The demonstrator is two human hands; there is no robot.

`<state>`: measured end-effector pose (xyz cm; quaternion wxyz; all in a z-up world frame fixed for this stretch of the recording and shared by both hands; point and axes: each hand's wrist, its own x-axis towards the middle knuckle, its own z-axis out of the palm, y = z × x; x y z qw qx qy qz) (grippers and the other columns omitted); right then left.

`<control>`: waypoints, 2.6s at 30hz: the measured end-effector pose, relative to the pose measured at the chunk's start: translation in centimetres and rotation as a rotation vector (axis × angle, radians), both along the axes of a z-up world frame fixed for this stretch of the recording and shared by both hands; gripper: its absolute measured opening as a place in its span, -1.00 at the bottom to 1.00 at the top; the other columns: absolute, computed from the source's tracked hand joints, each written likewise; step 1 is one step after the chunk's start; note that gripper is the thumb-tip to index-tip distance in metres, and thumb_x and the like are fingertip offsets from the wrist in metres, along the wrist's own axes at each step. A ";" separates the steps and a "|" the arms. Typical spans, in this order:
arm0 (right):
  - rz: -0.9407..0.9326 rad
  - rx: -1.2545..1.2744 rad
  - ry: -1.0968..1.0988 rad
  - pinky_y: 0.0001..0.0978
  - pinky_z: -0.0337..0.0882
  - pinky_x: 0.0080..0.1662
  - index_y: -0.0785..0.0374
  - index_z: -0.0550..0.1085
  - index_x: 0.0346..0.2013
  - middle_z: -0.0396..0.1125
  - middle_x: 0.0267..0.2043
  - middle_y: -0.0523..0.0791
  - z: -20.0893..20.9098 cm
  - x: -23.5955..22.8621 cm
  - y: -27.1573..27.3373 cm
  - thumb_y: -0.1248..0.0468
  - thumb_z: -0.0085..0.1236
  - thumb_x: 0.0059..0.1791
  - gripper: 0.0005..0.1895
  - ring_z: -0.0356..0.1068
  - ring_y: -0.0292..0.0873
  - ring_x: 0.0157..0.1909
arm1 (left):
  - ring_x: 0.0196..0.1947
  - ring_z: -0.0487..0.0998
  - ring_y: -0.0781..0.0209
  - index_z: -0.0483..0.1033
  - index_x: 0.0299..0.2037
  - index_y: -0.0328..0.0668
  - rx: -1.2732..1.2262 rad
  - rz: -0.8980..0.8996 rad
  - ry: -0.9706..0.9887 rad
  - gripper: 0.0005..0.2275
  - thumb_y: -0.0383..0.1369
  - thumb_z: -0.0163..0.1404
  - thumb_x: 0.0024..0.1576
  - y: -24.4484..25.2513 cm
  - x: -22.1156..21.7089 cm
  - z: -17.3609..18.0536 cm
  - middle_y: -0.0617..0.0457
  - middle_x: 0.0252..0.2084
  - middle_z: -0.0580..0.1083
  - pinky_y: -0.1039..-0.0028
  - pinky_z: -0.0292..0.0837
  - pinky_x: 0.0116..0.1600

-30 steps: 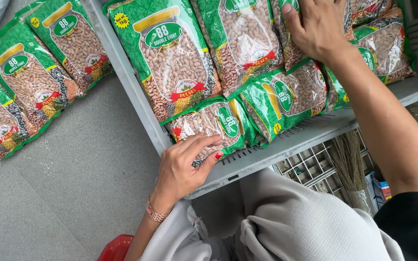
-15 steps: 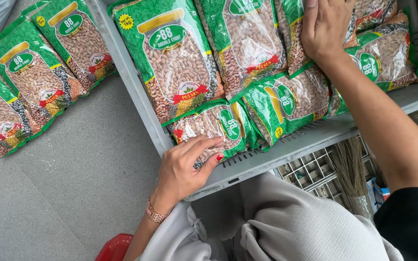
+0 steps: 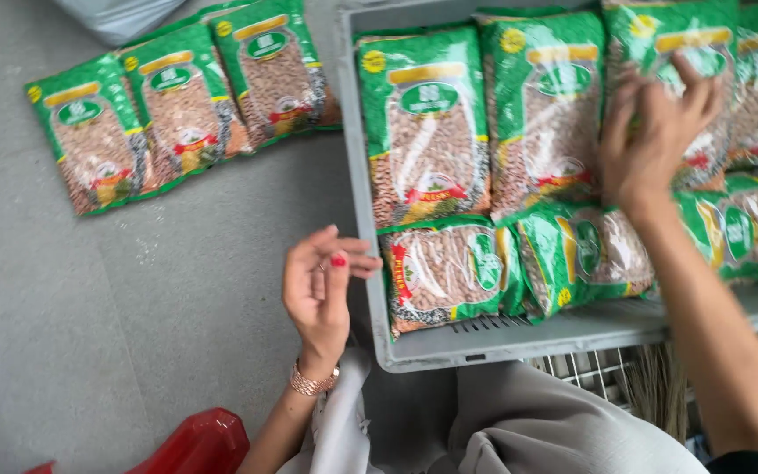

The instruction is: The person packs bags of beans into a plastic crate by hand, arranging them in layers.

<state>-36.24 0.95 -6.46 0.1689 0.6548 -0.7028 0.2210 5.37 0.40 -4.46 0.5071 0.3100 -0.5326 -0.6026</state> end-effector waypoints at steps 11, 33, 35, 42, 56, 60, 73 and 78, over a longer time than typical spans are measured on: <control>0.911 0.335 -0.491 -0.15 0.30 -0.21 0.27 0.44 -0.43 0.32 -0.42 -0.06 3.6 28.5 -2.3 0.33 0.21 -0.02 -0.86 0.34 -0.01 -0.36 | -0.23 0.60 0.20 0.28 0.16 -0.14 0.587 0.428 0.206 -0.72 -0.38 -0.06 0.27 -2.5 3.6 -3.4 -0.01 -0.12 0.47 0.42 0.52 -0.21; 1.055 0.371 -0.482 -0.23 0.28 -0.25 0.28 0.53 -0.37 0.36 -0.45 -0.10 2.7 27.4 -3.0 0.34 0.18 -0.12 -0.92 0.34 -0.08 -0.40 | -0.62 0.23 0.46 0.34 -0.18 0.02 1.024 0.678 -0.052 -0.78 -0.07 -0.05 0.30 -24.8 30.3 -26.4 0.21 -0.45 0.45 0.60 0.13 -0.55; 1.062 0.360 -0.488 -0.23 0.32 -0.21 0.28 0.53 -0.35 0.34 -0.45 -0.10 2.5 27.2 -3.0 0.34 0.18 -0.13 -0.91 0.34 -0.08 -0.40 | -0.74 0.12 0.46 0.37 -0.32 -0.04 1.036 0.674 -0.150 -0.70 -0.03 -0.08 0.31 -25.4 30.8 -27.4 0.22 -0.61 0.38 0.56 -0.03 -0.64; 1.050 0.383 -0.484 -0.23 0.32 -0.22 0.26 0.54 -0.39 0.33 -0.50 -0.11 2.2 27.2 -2.9 0.34 0.19 -0.14 -0.94 0.34 -0.08 -0.42 | -0.75 0.15 0.47 0.37 -0.37 -0.08 1.015 0.673 -0.367 -0.62 -0.01 -0.17 0.35 -24.4 28.7 -28.1 0.20 -0.59 0.34 0.59 -0.02 -0.67; 1.034 0.356 -0.506 -0.24 0.29 -0.25 0.26 0.53 -0.44 0.34 -0.51 -0.12 2.6 27.5 -2.9 0.35 0.18 -0.16 -0.96 0.33 -0.08 -0.44 | -0.74 0.21 0.48 0.32 -0.32 -0.09 0.829 0.805 -0.244 -0.90 -0.39 -0.10 0.27 -24.3 29.0 -28.1 0.15 -0.55 0.41 0.61 0.01 -0.69; 1.037 0.350 -0.508 -0.24 0.30 -0.24 0.25 0.52 -0.45 0.34 -0.50 -0.12 2.6 27.5 -3.0 0.35 0.17 -0.15 -0.97 0.33 -0.08 -0.43 | -0.75 0.19 0.48 0.34 -0.34 -0.11 0.834 0.814 -0.293 -0.88 -0.37 -0.11 0.27 -22.2 28.8 -26.9 0.17 -0.55 0.40 0.61 0.00 -0.70; 1.035 0.320 -0.496 -0.23 0.31 -0.24 0.25 0.50 -0.47 0.31 -0.51 -0.11 2.5 27.6 -2.9 0.33 0.17 -0.16 -0.96 0.32 -0.08 -0.44 | -0.66 0.24 0.51 0.39 -0.36 -0.15 0.828 0.577 -0.688 -0.86 -0.41 -0.09 0.26 -15.1 30.5 -25.2 0.18 -0.52 0.41 0.64 0.08 -0.63; 1.036 0.319 -0.491 -0.23 0.29 -0.24 0.25 0.50 -0.47 0.31 -0.51 -0.10 2.5 27.6 -2.9 0.33 0.16 -0.16 -0.96 0.32 -0.07 -0.44 | -0.64 0.27 0.51 0.39 -0.38 -0.12 0.852 0.577 -0.732 -0.88 -0.44 -0.13 0.21 -12.5 29.0 -24.6 0.20 -0.47 0.49 0.63 0.10 -0.62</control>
